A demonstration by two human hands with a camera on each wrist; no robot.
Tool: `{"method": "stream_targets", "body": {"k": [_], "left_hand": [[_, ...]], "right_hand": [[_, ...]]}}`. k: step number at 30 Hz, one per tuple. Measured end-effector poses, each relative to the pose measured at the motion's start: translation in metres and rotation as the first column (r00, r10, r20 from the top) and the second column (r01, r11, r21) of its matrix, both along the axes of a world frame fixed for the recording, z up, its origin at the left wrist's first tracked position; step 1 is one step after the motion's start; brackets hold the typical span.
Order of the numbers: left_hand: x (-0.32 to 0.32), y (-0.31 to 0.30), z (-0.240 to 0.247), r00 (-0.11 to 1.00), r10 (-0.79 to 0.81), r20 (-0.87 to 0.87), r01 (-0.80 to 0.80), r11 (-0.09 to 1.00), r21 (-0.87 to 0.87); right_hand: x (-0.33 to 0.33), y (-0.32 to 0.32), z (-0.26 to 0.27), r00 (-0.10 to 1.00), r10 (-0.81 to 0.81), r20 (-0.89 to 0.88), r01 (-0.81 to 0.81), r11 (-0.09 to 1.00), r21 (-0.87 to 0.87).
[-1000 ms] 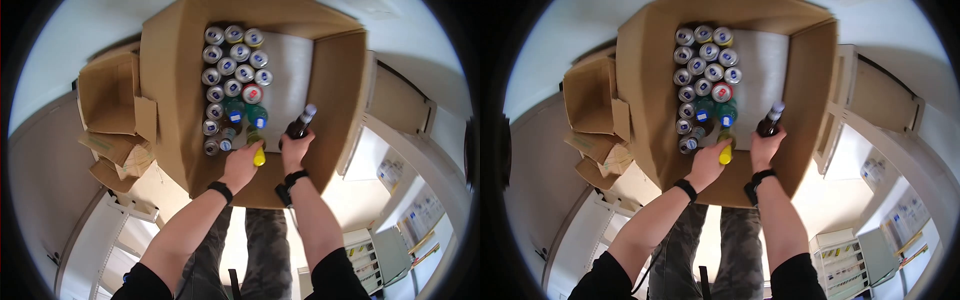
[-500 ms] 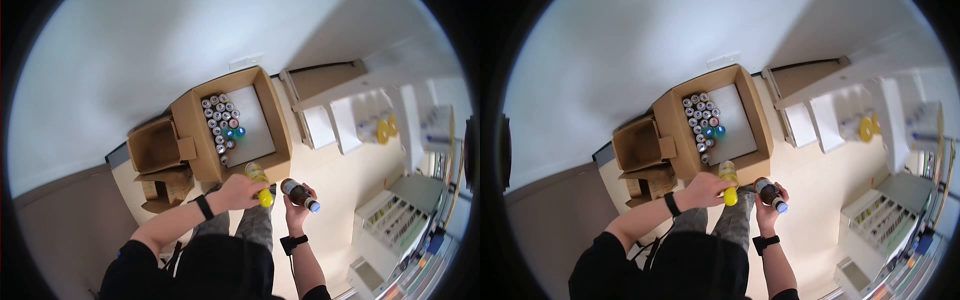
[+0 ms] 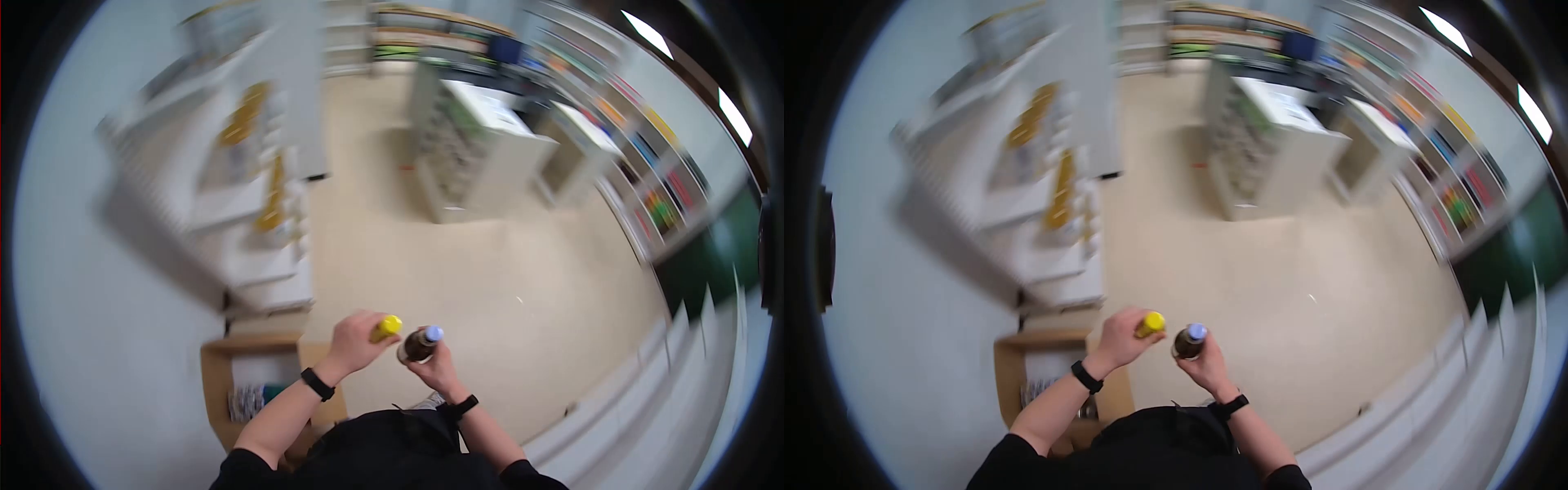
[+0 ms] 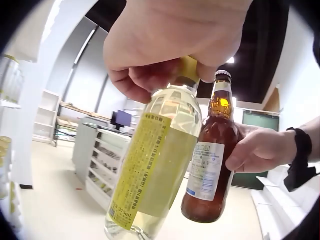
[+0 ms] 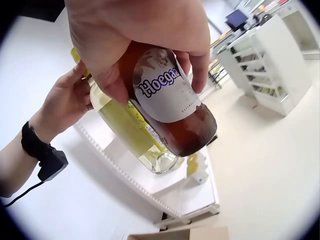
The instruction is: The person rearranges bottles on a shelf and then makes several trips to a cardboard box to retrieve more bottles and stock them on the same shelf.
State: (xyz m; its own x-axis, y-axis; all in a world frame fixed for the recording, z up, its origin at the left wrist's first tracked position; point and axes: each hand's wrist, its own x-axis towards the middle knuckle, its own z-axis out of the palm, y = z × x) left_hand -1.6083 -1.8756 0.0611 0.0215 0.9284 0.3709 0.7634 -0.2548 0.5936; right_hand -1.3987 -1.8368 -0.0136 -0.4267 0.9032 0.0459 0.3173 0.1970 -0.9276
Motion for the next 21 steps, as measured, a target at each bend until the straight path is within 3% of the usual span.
{"method": "stream_targets", "body": {"k": [1, 2, 4, 5, 6, 8, 12, 14, 21], "left_hand": [[0.022, 0.027, -0.001, 1.0, 0.02, -0.004, -0.02, 0.994, 0.109], [0.05, 0.055, -0.002, 0.996, -0.084, -0.023, 0.086, 0.988, 0.125], [0.106, 0.103, -0.008, 0.959, -0.15, 0.242, 0.131, 0.987, 0.093], [0.126, 0.127, -0.024, 0.943, -0.172, 0.286, 0.2, 0.977, -0.071], [0.157, 0.149, -0.025, 0.937, -0.206, 0.282, 0.231, 0.971, -0.059], [0.211, 0.181, -0.008, 0.84, -0.306, 0.448, 0.388, 0.916, -0.103], [0.322, 0.261, 0.008, 0.812, -0.392, 0.432, 0.476, 0.874, -0.101], [0.367, 0.299, 0.01, 0.784, -0.443, 0.435, 0.546, 0.826, -0.143], [0.499, 0.466, -0.021, 0.683, -0.604, 0.411, 0.7, 0.702, -0.13]], "right_hand": [[0.025, 0.005, -0.001, 0.996, -0.081, 0.04, 0.081, 0.997, 0.005], [0.051, 0.015, -0.006, 0.987, -0.144, 0.075, 0.144, 0.99, 0.005], [0.107, 0.033, -0.002, 0.959, -0.268, 0.091, 0.271, 0.962, -0.03], [0.134, 0.044, 0.0, 0.947, -0.31, 0.09, 0.314, 0.949, -0.037], [0.164, 0.054, -0.001, 0.936, -0.339, 0.092, 0.344, 0.938, -0.046], [0.215, 0.069, 0.012, 0.911, -0.406, 0.071, 0.408, 0.913, -0.014], [0.313, 0.122, 0.024, 0.86, -0.502, 0.092, 0.494, 0.864, 0.096], [0.352, 0.154, 0.022, 0.841, -0.53, 0.103, 0.53, 0.847, 0.038], [0.467, 0.31, -0.004, 0.747, -0.644, 0.167, 0.639, 0.764, 0.089]]}}
